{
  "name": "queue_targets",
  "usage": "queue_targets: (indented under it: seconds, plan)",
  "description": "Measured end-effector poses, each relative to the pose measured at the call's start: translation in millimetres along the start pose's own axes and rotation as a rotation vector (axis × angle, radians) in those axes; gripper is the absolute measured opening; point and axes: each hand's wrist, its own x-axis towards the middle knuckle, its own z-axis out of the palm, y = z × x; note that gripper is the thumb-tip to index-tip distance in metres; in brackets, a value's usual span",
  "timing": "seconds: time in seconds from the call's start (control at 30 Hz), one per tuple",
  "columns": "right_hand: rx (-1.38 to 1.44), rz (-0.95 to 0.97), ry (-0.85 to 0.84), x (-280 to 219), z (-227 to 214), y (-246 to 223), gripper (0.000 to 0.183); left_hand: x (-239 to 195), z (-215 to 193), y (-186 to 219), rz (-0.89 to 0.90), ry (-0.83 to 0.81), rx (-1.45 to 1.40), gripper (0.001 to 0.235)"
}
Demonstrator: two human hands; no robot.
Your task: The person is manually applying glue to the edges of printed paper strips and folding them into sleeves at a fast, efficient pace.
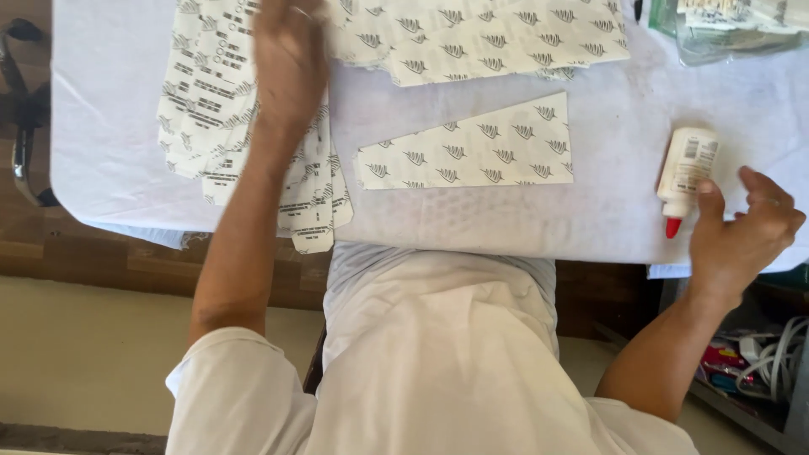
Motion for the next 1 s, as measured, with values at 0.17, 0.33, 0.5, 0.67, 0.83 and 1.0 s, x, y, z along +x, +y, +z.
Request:
queue_targets:
  seconds: [0.17, 0.33, 0.5, 0.67, 0.83, 1.0]
  plan:
    - [0.208, 0.436, -0.318, 11, -2, 21, 0.065, -66, 36, 101, 0.458, -0.148, -0.119, 0.004]
    - [0.598, 0.737, -0.409, 19, -7, 9, 0.032, -104, 50, 134, 0.456, -0.308, 0.066, 0.042]
    - [0.745, 0.807, -0.293, 18, -7, -3, 0.012, -112, 52, 131, 0.46, -0.329, 0.073, 0.031]
    - [0.638, 0.611, -0.238, 23, 10, -17, 0.035, -108, 52, 135, 0.514, -0.324, 0.138, 0.023]
    - [0.802, 0.828, -0.342, 40, 9, -43, 0.028, -107, 57, 126, 0.574, -0.336, 0.11, 0.024]
    - [1.261, 0.74, 0.006, 24, 13, -58, 0.038, -75, 51, 120, 0.435, -0.458, -0.031, 0.015]
